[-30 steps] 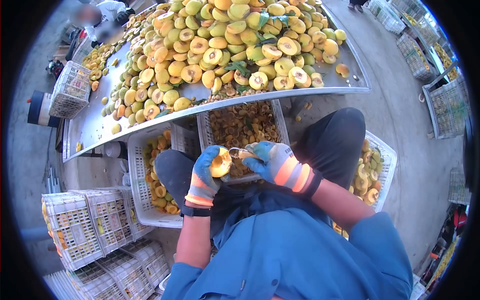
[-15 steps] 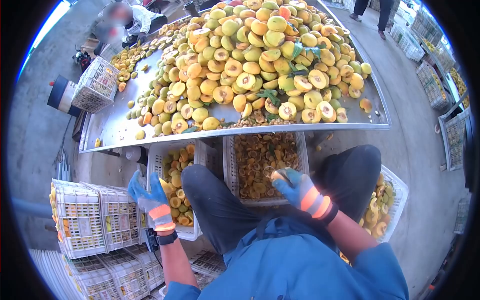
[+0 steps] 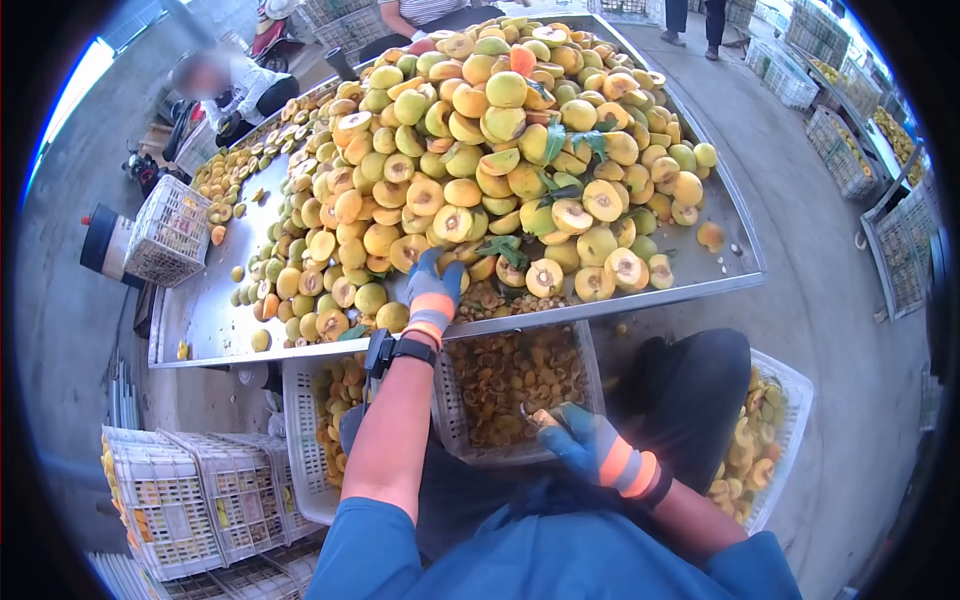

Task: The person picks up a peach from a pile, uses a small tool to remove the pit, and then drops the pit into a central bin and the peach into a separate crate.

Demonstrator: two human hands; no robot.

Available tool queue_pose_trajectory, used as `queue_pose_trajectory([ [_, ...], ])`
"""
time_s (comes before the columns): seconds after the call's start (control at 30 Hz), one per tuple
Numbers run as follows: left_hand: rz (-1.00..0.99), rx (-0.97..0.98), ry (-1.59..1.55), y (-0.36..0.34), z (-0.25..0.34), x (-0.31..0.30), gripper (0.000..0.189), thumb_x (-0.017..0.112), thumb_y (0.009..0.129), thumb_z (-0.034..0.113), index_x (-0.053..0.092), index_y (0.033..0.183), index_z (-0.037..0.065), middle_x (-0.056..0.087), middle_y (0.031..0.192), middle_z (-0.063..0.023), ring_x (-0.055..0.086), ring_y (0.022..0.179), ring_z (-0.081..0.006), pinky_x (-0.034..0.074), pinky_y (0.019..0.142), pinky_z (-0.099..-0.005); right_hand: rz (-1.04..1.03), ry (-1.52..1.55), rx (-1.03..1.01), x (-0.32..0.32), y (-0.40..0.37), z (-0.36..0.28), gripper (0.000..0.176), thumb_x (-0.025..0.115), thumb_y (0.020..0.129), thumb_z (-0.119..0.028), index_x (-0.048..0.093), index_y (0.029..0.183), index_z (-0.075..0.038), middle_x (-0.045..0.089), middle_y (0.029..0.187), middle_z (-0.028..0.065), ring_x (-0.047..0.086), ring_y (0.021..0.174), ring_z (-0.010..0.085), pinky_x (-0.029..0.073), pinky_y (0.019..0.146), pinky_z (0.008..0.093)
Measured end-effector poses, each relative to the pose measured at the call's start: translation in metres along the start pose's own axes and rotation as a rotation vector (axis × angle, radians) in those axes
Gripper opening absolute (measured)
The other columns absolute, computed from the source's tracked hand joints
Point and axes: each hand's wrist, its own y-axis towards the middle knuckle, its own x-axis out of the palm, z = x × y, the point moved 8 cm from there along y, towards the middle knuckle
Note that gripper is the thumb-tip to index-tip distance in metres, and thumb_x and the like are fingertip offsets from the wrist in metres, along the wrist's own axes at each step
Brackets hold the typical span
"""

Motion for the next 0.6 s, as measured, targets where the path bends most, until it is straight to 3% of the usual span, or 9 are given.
queue_pose_trajectory([
  [0.03,-0.036,-0.111,-0.238,-0.011,0.011,-0.007,0.053,0.069,0.095,0.038,0.065,0.135,0.003,0.072,0.125,-0.0183,0.069,0.114,-0.0345,0.058,0.095,-0.045,0.002,0.016,-0.022,-0.002,0.002,-0.005,0.023,0.063,0.107,-0.016,0.069,0.12,0.001,0.068,0.091,0.0093,0.065,0.081,0.0176,0.05,0.073,0.0356],
  [0.13,0.008,-0.314,-1.368,-0.039,0.003,-0.018,0.048,0.062,0.096,0.034,0.065,0.134,0.005,0.072,0.119,-0.0115,0.07,0.105,-0.0272,0.06,0.084,-0.0438,-0.034,0.201,-0.004,0.001,0.014,-0.014,0.014,0.06,0.108,-0.013,0.066,0.114,-0.002,0.06,0.082,0.0036,0.059,0.073,0.0141,0.047,0.065,0.0337],
  [0.2,-0.106,-0.341,-1.681,-0.075,0.019,-0.033,0.044,0.056,0.098,0.034,0.066,0.131,0.007,0.071,0.114,-0.0105,0.07,0.101,-0.0278,0.061,0.083,-0.0441,-0.041,0.225,-0.058,0.003,0.024,-0.023,0.012,0.059,0.108,-0.013,0.064,0.112,-0.003,0.058,0.081,0.0033,0.057,0.071,0.0152,0.046,0.063,0.0334],
  [0.23,-0.078,-0.354,-1.736,-0.099,0.034,-0.044,0.042,0.055,0.1,0.034,0.066,0.13,0.006,0.071,0.114,-0.0116,0.07,0.101,-0.0289,0.061,0.084,-0.0453,-0.025,0.166,-0.139,0.002,0.03,-0.031,0.013,0.059,0.108,-0.013,0.064,0.114,-0.002,0.059,0.083,0.0056,0.058,0.072,0.018,0.047,0.064,0.0341],
  [0.27,-0.055,-0.366,-1.792,-0.122,0.051,-0.054,0.041,0.054,0.101,0.034,0.065,0.128,0.005,0.071,0.114,-0.0126,0.069,0.101,-0.0301,0.061,0.085,-0.0465,-0.002,0.206,-0.115,0.002,0.034,-0.046,0.017,0.061,0.107,-0.013,0.066,0.116,0.001,0.065,0.089,0.0155,0.064,0.074,0.0297,0.05,0.069,0.0393],
  [0.37,0.074,-0.474,-1.74,-0.17,0.069,-0.061,0.047,0.05,0.103,0.04,0.062,0.121,-0.001,0.068,0.112,-0.0149,0.067,0.103,-0.029,0.057,0.092,-0.043,-0.021,0.094,-0.227,0.011,0.046,-0.079,0.018,0.06,0.107,-0.016,0.065,0.114,0.001,0.068,0.093,0.0219,0.066,0.078,0.0395,0.051,0.071,0.0446],
  [0.47,-0.025,-0.285,-1.665,-0.199,0.075,-0.057,0.042,0.049,0.105,0.037,0.063,0.123,0.001,0.069,0.111,-0.0176,0.068,0.102,-0.0334,0.058,0.095,-0.0468,-0.028,0.036,-0.272,0.028,0.052,-0.07,0.014,0.058,0.11,-0.015,0.059,0.112,-0.001,0.057,0.077,0.0039,0.053,0.069,0.0113,0.046,0.062,0.0331],
  [0.5,-0.067,-0.243,-1.636,-0.207,0.08,-0.058,0.041,0.049,0.106,0.036,0.063,0.123,0.002,0.069,0.11,-0.0183,0.068,0.102,-0.0344,0.057,0.097,-0.0472,0.004,0.031,-0.295,0.031,0.05,-0.074,0.017,0.059,0.11,-0.016,0.06,0.112,0.001,0.06,0.078,0.0099,0.057,0.07,0.0164,0.048,0.064,0.0361],
  [0.6,0.041,-0.398,-1.861,-0.232,0.084,-0.05,0.04,0.049,0.106,0.035,0.063,0.123,0.002,0.068,0.109,-0.0177,0.067,0.103,-0.0343,0.057,0.097,-0.0467,0.042,-0.009,-0.286,0.04,0.043,-0.066,0.019,0.06,0.109,-0.017,0.061,0.11,0.002,0.062,0.077,0.0151,0.062,0.071,0.022,0.05,0.067,0.0387],
])
